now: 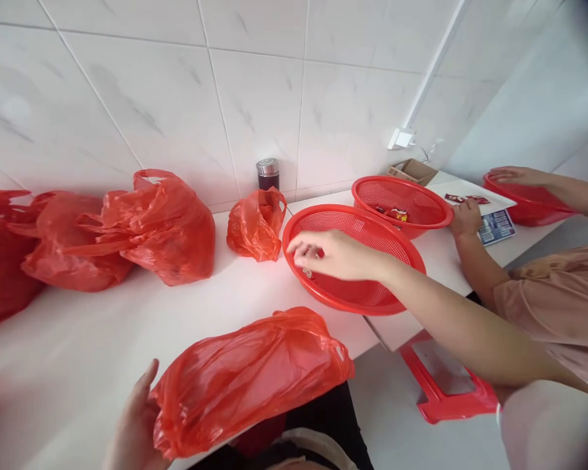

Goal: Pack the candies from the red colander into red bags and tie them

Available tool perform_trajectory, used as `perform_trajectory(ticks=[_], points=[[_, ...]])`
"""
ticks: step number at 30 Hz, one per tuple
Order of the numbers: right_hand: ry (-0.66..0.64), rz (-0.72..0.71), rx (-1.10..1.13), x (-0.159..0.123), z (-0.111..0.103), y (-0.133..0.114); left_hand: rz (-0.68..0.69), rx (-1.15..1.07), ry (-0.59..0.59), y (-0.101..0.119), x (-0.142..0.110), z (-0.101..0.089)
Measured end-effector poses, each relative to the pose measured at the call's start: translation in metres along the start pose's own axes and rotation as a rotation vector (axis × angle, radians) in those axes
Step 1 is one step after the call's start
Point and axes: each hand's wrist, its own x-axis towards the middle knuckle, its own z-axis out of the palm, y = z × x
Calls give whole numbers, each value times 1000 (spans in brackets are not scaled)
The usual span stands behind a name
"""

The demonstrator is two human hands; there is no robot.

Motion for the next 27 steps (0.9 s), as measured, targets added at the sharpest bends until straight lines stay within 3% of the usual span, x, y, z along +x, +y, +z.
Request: perform_trajectory(ticks=[1, 3, 5, 7, 11, 16, 20, 23, 25, 27], points=[[25, 93, -91, 12, -2, 16, -34, -40, 0, -1, -3, 8], [-106, 252, -308, 32, 4, 48, -50, -120, 12, -4, -11, 25], [-269, 351, -508, 45, 16, 74, 25, -155, 45, -7, -21, 40], [-344, 383, -607, 52, 30, 91, 115, -114, 85, -11, -28, 53], [-321, 385, -597, 54, 45, 101, 145, 44, 124, -14, -32, 67], [-215, 396, -528, 56, 30, 106, 48, 40, 150, -18, -23, 67], [-38, 409, -495, 47, -3, 89, 3, -16, 112, -18, -24, 73], [148, 331, -287, 22, -17, 49, -35, -119, 97, -15, -26, 83], [174, 211, 76, -1, -10, 16, -47, -207, 104, -13, -26, 90], [62, 99, 390, -21, 14, -11, -38, -279, 90, -10, -24, 94]])
